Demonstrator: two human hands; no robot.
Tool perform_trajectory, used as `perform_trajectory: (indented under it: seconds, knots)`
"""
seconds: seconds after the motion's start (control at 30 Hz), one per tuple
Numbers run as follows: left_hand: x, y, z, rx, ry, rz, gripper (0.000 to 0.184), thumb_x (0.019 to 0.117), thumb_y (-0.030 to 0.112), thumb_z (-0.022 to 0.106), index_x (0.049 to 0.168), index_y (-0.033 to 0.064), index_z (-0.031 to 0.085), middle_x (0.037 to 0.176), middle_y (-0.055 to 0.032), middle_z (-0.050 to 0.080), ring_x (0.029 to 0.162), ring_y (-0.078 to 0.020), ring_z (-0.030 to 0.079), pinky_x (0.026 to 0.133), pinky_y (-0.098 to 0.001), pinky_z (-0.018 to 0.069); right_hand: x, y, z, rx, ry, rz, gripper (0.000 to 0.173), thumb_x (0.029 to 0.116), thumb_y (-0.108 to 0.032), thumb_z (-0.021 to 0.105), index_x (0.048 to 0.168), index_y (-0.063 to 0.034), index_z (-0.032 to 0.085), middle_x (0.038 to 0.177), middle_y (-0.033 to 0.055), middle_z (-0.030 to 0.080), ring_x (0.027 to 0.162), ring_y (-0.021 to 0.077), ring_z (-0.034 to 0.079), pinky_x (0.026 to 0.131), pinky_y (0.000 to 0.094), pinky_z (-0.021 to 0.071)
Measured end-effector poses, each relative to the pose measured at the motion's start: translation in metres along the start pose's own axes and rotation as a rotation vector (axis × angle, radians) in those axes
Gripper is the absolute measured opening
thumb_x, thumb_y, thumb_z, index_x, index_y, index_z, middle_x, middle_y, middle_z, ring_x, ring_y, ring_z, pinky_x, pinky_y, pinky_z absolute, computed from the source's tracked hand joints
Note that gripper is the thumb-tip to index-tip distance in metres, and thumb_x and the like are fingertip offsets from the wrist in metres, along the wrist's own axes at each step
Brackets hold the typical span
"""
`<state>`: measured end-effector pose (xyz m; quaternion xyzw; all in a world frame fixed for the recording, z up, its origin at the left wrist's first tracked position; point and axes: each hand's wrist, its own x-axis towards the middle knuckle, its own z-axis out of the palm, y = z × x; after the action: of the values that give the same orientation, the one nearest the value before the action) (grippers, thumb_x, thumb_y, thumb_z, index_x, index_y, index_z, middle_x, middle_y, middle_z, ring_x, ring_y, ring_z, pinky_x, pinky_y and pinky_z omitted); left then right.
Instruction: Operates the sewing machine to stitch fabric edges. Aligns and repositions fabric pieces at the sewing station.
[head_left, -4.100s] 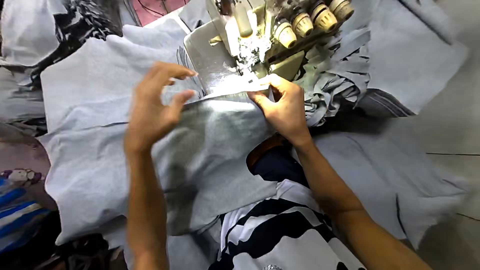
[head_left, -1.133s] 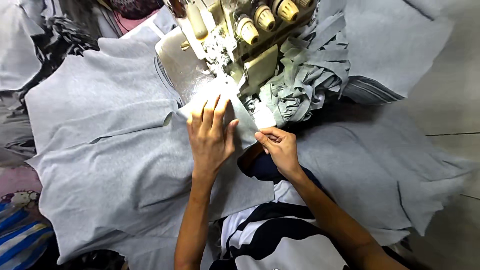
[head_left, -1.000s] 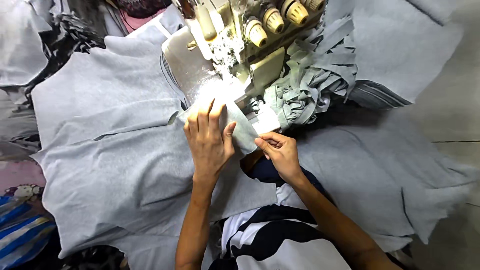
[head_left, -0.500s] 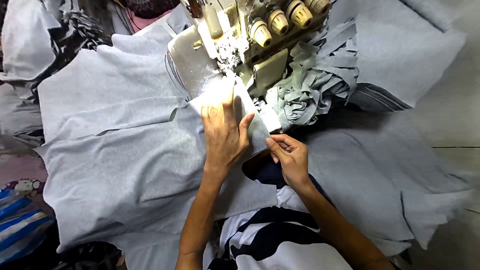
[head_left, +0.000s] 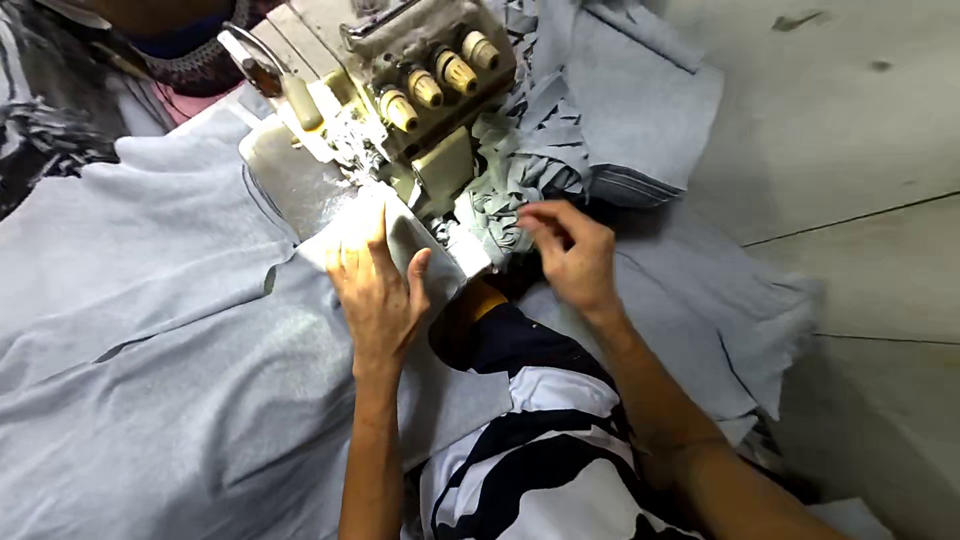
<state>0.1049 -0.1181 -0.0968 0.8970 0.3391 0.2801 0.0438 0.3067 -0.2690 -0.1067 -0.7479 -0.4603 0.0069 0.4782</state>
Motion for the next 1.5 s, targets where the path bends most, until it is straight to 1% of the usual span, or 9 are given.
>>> perform_trajectory:
  seconds: [0.2,0.37,0.57,0.73,0.97,1.13,1.3,1.4,1.5]
  knots:
    - [0.002,-0.001,-0.004,-0.046,-0.014,-0.016,0.067,0.1063,0.051,0.038,0.16,0.0101,0.033,0.158,-0.0124,0.045,0.145,-0.029,0.042,0.121,-0.0516,0.0251,0.094,0.019,-0.034,-0.484,-0.148,0.019,0.027,0.0978,-0.031,0.067,0.109,-0.0073,0.073,0.105,0.0146,0.072,0.105,0.0375,0.066,0.085,0.0574,0.0515]
    - [0.002,-0.002,-0.003,-0.043,0.005,0.0,0.062,0.1076,0.049,0.038,0.157,0.0105,0.038,0.155,-0.0126,0.048,0.144,-0.0305,0.043,0.12,-0.0517,0.0259,0.122,0.019,-0.051,-0.464,-0.262,-0.002,0.021,0.0998,-0.023,0.061,0.104,-0.0071,0.075,0.095,0.0161,0.073,0.093,0.0379,0.07,0.08,0.0627,0.0514]
    - [0.001,-0.001,-0.006,-0.071,0.029,0.025,0.054,0.1066,0.036,0.047,0.153,0.0083,0.045,0.148,-0.0155,0.054,0.139,-0.0325,0.048,0.118,-0.0532,0.0291,0.151,0.019,-0.075,-0.323,-0.199,-0.035,0.018,0.0971,-0.02,0.065,0.105,-0.008,0.076,0.096,0.0096,0.075,0.089,0.023,0.071,0.086,0.0498,0.0541]
    - [0.003,0.038,-0.019,-0.447,0.087,0.056,0.036,0.1043,0.019,0.052,0.134,-0.0007,0.057,0.139,-0.0172,0.059,0.129,-0.0276,0.056,0.108,-0.0431,0.0462,0.156,0.005,-0.092,0.051,-0.213,0.045,0.016,0.0899,-0.023,0.077,0.096,-0.0093,0.072,0.082,-0.0029,0.07,0.07,0.0034,0.066,0.07,0.0243,0.0586]
    - [0.061,0.075,0.012,-1.221,-0.383,-0.028,0.054,0.1051,0.035,0.052,0.148,0.0033,0.043,0.141,-0.0127,0.056,0.121,-0.0204,0.063,0.095,-0.0383,0.0586,0.121,-0.032,-0.088,0.432,-0.424,0.005,0.018,0.0862,-0.007,0.077,0.102,-0.0041,0.069,0.086,-0.0008,0.072,0.075,0.0072,0.069,0.073,0.0262,0.0622]
    - [0.068,0.09,0.04,-1.567,-0.441,-0.115,0.049,0.1038,0.02,0.057,0.148,0.0042,0.042,0.125,-0.0134,0.064,0.101,-0.0201,0.069,0.087,-0.0368,0.061,0.118,-0.013,-0.075,0.384,-0.446,-0.005,0.027,0.0797,-0.006,0.084,0.102,-0.0039,0.069,0.086,0.0012,0.072,0.075,0.0071,0.069,0.07,0.023,0.0602]
    - [0.071,0.094,0.068,-1.295,-0.083,-0.264,0.02,0.0953,0.002,0.067,0.115,-0.0009,0.064,0.096,-0.0084,0.07,0.069,-0.0122,0.066,0.06,-0.028,0.0582,0.141,0.022,-0.055,0.279,-0.453,0.1,0.028,0.08,-0.013,0.086,0.101,-0.0057,0.07,0.089,0.0015,0.069,0.075,0.0067,0.065,0.07,0.0239,0.0572]
    - [0.07,0.082,0.074,-0.99,0.01,-0.226,0.02,0.0906,0.0,0.068,0.111,0.0017,0.067,0.097,-0.0075,0.071,0.079,-0.0109,0.069,0.068,-0.0288,0.0587,0.155,0.032,-0.051,-0.029,-0.458,0.056,0.022,0.0948,-0.027,0.073,0.107,-0.0092,0.074,0.098,0.004,0.072,0.086,0.0138,0.068,0.081,0.038,0.0564]
    - [0.066,0.074,0.076,-0.802,0.003,-0.163,0.022,0.0877,-0.004,0.065,0.109,0.0,0.068,0.1,-0.0105,0.072,0.09,-0.0142,0.07,0.082,-0.0318,0.059,0.162,0.035,-0.045,-0.321,-0.487,-0.026,0.021,0.0926,-0.024,0.072,0.109,-0.0114,0.075,0.108,0.0129,0.07,0.104,0.0325,0.066,0.09,0.0615,0.0504]
